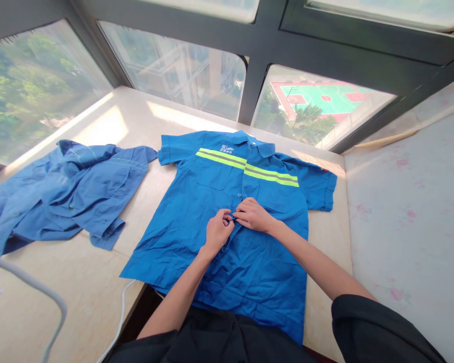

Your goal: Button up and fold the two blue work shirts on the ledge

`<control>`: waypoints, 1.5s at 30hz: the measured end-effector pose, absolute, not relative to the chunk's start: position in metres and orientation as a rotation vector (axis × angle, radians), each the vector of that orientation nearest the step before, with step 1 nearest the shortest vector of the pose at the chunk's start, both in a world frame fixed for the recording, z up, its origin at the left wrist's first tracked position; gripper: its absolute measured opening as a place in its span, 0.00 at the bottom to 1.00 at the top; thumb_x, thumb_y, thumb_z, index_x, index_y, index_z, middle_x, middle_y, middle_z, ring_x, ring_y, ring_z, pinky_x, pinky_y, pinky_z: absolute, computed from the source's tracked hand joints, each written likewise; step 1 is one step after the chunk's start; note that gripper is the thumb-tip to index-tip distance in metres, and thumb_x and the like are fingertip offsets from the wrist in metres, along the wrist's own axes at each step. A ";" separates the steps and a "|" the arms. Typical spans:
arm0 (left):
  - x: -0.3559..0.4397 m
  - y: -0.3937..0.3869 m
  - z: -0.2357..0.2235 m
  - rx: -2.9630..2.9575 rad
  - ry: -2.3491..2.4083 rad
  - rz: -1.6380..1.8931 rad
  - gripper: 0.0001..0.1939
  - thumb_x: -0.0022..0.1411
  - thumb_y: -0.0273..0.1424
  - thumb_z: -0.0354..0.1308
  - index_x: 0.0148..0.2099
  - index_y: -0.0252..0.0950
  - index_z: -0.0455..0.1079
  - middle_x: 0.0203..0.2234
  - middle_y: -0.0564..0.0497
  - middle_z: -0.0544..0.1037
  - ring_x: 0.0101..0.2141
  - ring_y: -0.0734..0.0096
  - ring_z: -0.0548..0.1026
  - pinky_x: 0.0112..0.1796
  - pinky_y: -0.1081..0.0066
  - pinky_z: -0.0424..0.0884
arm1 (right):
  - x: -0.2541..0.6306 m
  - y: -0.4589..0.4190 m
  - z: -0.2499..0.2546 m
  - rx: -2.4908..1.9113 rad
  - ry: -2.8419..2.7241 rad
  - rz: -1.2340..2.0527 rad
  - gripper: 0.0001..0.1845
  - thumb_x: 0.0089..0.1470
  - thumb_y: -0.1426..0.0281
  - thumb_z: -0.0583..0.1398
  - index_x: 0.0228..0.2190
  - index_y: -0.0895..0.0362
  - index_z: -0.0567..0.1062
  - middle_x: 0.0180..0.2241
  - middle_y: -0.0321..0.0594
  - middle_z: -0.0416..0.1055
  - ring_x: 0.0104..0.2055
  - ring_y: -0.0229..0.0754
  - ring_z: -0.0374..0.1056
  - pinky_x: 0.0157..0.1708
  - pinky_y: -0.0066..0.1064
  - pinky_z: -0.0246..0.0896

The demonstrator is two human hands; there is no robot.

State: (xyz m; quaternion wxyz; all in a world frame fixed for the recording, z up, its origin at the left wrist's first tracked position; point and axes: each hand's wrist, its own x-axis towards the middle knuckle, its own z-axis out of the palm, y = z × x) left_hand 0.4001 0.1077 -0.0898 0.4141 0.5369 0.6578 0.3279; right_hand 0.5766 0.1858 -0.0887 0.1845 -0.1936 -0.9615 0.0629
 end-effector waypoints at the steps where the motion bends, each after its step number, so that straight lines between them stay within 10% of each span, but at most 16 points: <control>1: 0.401 0.107 -0.091 1.355 1.665 0.832 0.17 0.54 0.24 0.57 0.48 0.35 0.70 0.33 0.53 0.79 0.26 0.78 0.72 0.33 0.76 0.67 | 0.576 0.186 -0.089 -0.547 -2.718 0.180 0.06 0.60 0.69 0.60 0.37 0.56 0.77 0.33 0.41 0.71 0.39 0.43 0.61 0.44 0.39 0.51; 45: 0.409 0.105 -0.071 1.496 1.905 0.473 0.12 0.64 0.28 0.55 0.47 0.37 0.76 0.42 0.48 0.79 0.41 0.66 0.76 0.42 0.70 0.68 | 0.573 0.189 -0.087 -0.932 -2.670 0.905 0.07 0.57 0.72 0.63 0.39 0.54 0.79 0.37 0.41 0.74 0.41 0.43 0.64 0.43 0.36 0.53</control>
